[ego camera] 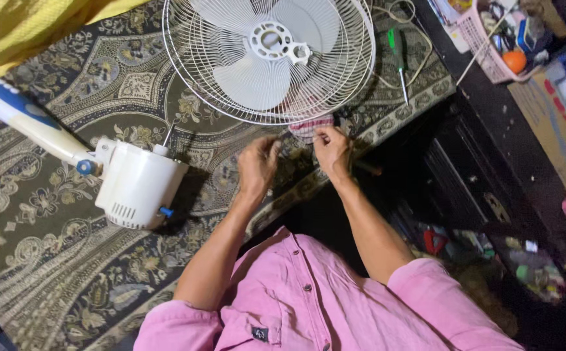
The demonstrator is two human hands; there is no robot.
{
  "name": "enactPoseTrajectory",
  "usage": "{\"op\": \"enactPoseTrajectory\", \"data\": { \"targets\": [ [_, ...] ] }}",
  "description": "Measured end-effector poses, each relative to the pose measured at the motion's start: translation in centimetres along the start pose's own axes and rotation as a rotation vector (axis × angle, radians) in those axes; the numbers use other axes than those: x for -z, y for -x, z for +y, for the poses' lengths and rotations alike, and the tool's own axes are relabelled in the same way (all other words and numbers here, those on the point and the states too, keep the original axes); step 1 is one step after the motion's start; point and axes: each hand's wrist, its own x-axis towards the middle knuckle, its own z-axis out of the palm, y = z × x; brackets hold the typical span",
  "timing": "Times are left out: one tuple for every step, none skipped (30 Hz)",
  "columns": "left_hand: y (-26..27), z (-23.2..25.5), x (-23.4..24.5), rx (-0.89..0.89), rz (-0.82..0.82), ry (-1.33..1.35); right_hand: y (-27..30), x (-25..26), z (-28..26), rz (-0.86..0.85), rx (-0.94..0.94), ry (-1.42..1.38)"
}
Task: The person disassembles a small table fan by first using a screwdriver to loosen the front grille, then removing the grille and the fan blades. They then wipe the motor housing with a cloth. The fan remains disassembled at the end of the clip.
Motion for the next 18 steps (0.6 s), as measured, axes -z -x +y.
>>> {"op": "enactPoseTrajectory", "data": {
  "targets": [
    [-0.3,-0.3,-1.3,0.024,-0.016,-0.052,-0.3,0.0,0.5,-0.027,-0.005,-0.013],
    [-0.6,-0.7,-2.5,-0.007,-0.006,-0.121,-0.8,0.0,1.0,-0.051,-0.009,-0.025],
    [-1.1,-1.0,-3.7,-0.036,0.004,-0.191,-1.6,0.2,1.5,-0.075,-0.012,-0.036],
    [-0.6,-1.3,-4.8,-0.049,0.007,-0.261,-1.6,0.5,2.0,-0.108,-0.011,-0.016],
    [-0.5,-1.6,-6.0,-0.012,0.019,-0.306,-1.8,0.7,2.4,-0.141,-0.009,0.005],
    [-0.7,-1.7,-7.2,0.024,0.032,-0.351,-2.1,0.8,2.7,-0.172,-0.005,0.026],
    [-0.8,-1.6,-8.2,0.061,0.045,-0.395,-2.0,1.0,2.9,-0.196,0.015,0.035],
    [-1.3,-1.4,-9.2,0.1,0.08,-0.399,-2.5,1.2,3.1,-0.213,0.043,0.044],
    [-1.8,-1.1,-10.1,0.139,0.115,-0.404,-3.1,1.3,3.4,-0.229,0.07,0.053],
    [-1.6,-1.0,-10.8,0.19,0.144,-0.41,-3.2,1.5,3.6,-0.252,0.078,0.027],
    [-1.7,-0.9,-11.5,0.232,0.155,-0.395,-3.3,1.5,3.9,-0.274,0.086,0.001],
    [-2.0,-0.9,-12.0,0.27,0.166,-0.382,-3.4,1.3,4.0,-0.292,0.094,-0.029],
    [-2.0,-1.0,-12.4,0.307,0.178,-0.369,-3.4,1.3,4.3,-0.301,0.155,-0.026],
    [-2.3,-1.0,-12.7,0.305,0.203,-0.379,-3.8,1.3,4.6,-0.301,0.217,-0.022],
    [-2.6,-1.0,-13.0,0.303,0.229,-0.389,-4.1,1.3,4.9,-0.301,0.278,-0.019],
    [-2.9,-1.1,-13.4,0.295,0.25,-0.396,-4.4,1.2,5.3,-0.316,0.296,-0.02],
    [-3.1,-1.2,-13.8,0.311,0.24,-0.39,-4.6,1.0,5.6,-0.332,0.313,-0.022],
    [-3.3,-1.4,-13.9,0.326,0.23,-0.386,-4.8,0.7,6.0,-0.346,0.33,-0.025]
  ]
}}
